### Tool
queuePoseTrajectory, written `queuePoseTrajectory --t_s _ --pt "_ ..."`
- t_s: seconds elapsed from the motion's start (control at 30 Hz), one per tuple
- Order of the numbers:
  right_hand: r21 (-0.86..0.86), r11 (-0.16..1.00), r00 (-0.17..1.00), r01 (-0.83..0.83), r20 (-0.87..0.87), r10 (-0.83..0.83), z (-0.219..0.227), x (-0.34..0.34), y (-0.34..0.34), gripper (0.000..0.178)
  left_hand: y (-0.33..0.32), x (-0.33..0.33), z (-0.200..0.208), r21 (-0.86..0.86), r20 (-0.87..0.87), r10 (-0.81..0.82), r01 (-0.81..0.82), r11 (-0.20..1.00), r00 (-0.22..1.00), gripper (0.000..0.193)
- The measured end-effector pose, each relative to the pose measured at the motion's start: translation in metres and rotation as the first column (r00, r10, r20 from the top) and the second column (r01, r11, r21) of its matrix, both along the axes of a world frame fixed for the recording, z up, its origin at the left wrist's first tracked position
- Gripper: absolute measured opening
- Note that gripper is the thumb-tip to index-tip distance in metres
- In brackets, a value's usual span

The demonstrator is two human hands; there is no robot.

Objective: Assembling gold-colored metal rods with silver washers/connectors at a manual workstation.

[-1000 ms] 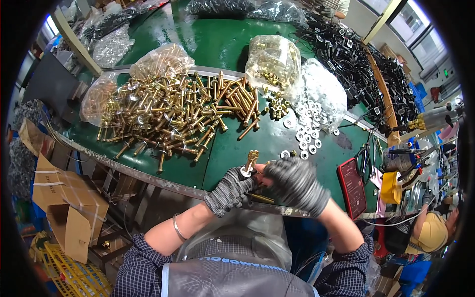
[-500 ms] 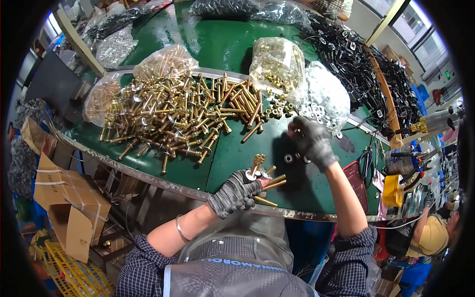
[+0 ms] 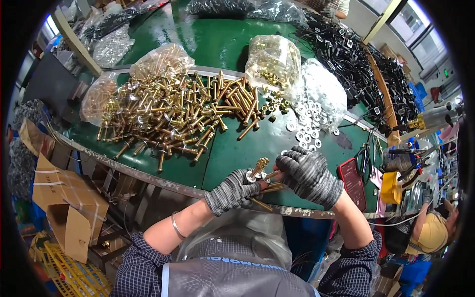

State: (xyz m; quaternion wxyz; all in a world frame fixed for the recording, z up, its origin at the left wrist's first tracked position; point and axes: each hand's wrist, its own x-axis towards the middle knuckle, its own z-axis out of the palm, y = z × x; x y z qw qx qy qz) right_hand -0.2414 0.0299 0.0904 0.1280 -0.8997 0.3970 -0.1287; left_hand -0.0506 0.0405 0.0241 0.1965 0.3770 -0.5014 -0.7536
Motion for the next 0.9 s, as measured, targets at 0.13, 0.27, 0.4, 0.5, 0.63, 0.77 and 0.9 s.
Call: queuePoseTrajectory --t_s 0.13,0.27,0.4,0.5,0.63,0.77,0.9 --pt "0.091 0.995 0.997 0.048 -0.068 -0.042 -0.003 -0.001 0.002 0.015 0.001 0.0 -0.004 -0.074 0.018 -0.01 0.011 0.997 1.0 0.026" --pt "0.038 0.999 0.999 0.035 0.04 -0.036 -0.002 -0.002 0.001 0.017 0.001 -0.001 0.0 -0.014 0.016 -0.009 0.009 1.0 1.0 0.025" --pt "0.02 0.998 0.998 0.051 0.042 -0.052 0.0 -0.001 -0.005 0.018 0.0 0.0 0.003 0.013 -0.002 0.006 -0.006 1.0 1.0 0.024" --pt "0.103 0.985 0.99 0.139 -0.041 -0.135 -0.01 -0.009 -0.011 0.018 0.001 0.002 0.008 0.077 -0.018 0.047 -0.045 0.996 0.999 0.023" --pt "-0.364 0.902 0.949 0.233 -0.116 -0.292 -0.045 -0.029 -0.02 0.019 0.002 0.0 0.018 0.205 -0.035 0.121 -0.111 0.972 0.992 0.021" --pt "-0.388 0.883 0.937 0.264 -0.114 -0.33 -0.06 -0.019 -0.013 0.014 0.003 0.002 0.016 0.181 -0.033 0.112 -0.105 0.978 0.993 0.021" --pt "-0.264 0.925 0.933 0.275 -0.158 -0.323 -0.043 -0.017 -0.01 0.016 0.001 0.0 0.018 0.136 -0.017 0.073 -0.07 0.988 0.997 0.02"
